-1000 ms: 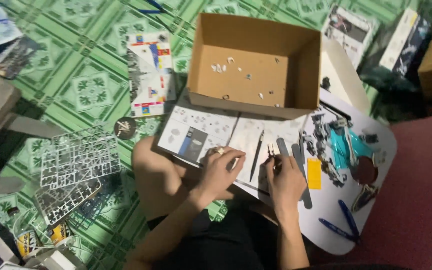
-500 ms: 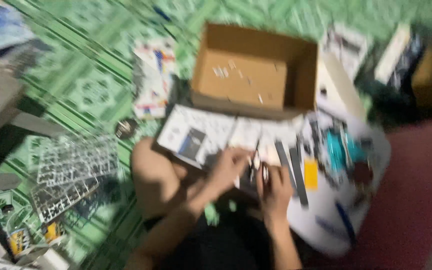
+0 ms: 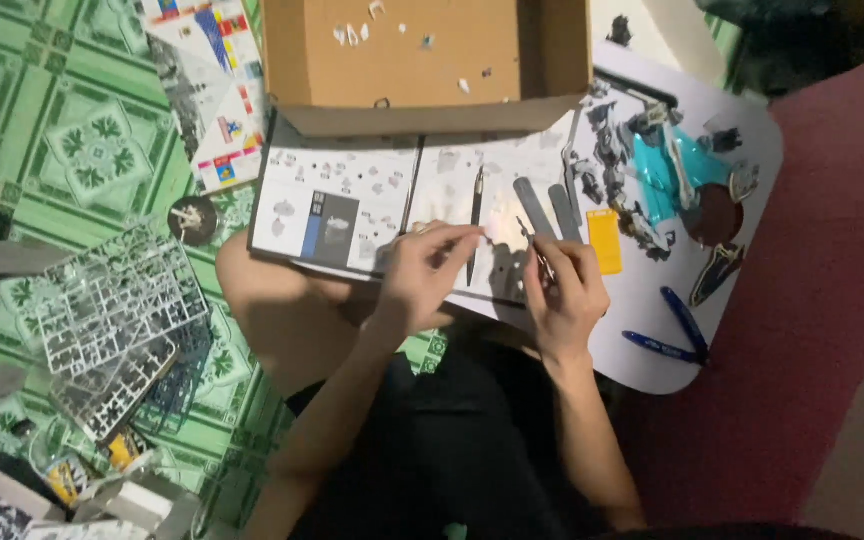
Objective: Sanding small plastic model parts to remove nub marks and smooth surfaces using a sanding stick.
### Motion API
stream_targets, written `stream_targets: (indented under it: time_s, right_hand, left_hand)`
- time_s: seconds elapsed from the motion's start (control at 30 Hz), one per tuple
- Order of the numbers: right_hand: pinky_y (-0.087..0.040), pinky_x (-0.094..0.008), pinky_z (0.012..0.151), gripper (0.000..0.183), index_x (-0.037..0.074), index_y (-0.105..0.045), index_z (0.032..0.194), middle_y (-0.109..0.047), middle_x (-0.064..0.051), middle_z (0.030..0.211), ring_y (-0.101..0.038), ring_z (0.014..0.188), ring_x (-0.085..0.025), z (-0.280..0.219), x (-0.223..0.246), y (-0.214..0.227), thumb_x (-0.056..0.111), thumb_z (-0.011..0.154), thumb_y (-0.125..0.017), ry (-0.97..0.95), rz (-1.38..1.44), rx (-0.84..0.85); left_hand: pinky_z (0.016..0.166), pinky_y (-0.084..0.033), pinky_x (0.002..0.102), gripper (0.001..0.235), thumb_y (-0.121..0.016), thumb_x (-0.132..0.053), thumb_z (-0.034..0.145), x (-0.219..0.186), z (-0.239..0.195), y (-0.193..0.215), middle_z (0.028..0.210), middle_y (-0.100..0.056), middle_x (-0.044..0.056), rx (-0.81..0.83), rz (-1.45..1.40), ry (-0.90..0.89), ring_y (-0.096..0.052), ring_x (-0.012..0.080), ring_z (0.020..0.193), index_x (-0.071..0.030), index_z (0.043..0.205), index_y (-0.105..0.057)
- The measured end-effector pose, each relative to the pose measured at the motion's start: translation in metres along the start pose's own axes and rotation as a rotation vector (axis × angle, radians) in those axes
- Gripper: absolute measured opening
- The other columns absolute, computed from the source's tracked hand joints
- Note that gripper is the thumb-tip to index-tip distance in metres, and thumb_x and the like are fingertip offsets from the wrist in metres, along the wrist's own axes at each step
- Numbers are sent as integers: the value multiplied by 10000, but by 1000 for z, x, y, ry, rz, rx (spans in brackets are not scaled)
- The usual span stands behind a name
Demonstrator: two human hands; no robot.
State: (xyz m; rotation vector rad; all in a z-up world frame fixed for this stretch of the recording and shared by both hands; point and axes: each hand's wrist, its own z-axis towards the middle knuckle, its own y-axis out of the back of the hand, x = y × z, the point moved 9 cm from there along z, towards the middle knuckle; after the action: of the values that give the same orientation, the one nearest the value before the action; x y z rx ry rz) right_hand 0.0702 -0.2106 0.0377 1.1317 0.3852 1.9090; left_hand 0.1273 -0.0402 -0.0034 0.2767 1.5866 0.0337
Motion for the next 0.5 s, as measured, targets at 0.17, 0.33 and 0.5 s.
stream_targets:
  time_s: [0.17,0.33,0.5]
  right_hand:
    - [-470,-318,484,217,64,-741,1008,-625,-82,843,-575,580,-220,-6,14,-6,-17,807,-737,107,35,-37]
    - [-414,-248,468,214,28,-724,996,-611,-74,852,-496,535,-145,-4,19,-11,-34,791,-730,45,100,-36]
    - [-380,-204,462,212,-7,-700,1009,-593,-63,874,-455,553,-92,-4,20,-18,-35,800,-719,-26,147,-7]
  left_hand:
    - [643,-519,314,122,-647,-79,884,17,1,-30,696,-680,119,44,-275,12,-621,156,722,-20,958,-725]
    - [527,-421,240,148,-645,-106,876,2,2,-21,673,-679,89,22,-262,64,-562,106,606,-16,945,-740]
    - [454,-387,163,175,-635,-106,869,10,4,-23,836,-721,87,58,-227,62,-629,94,635,1,968,-732]
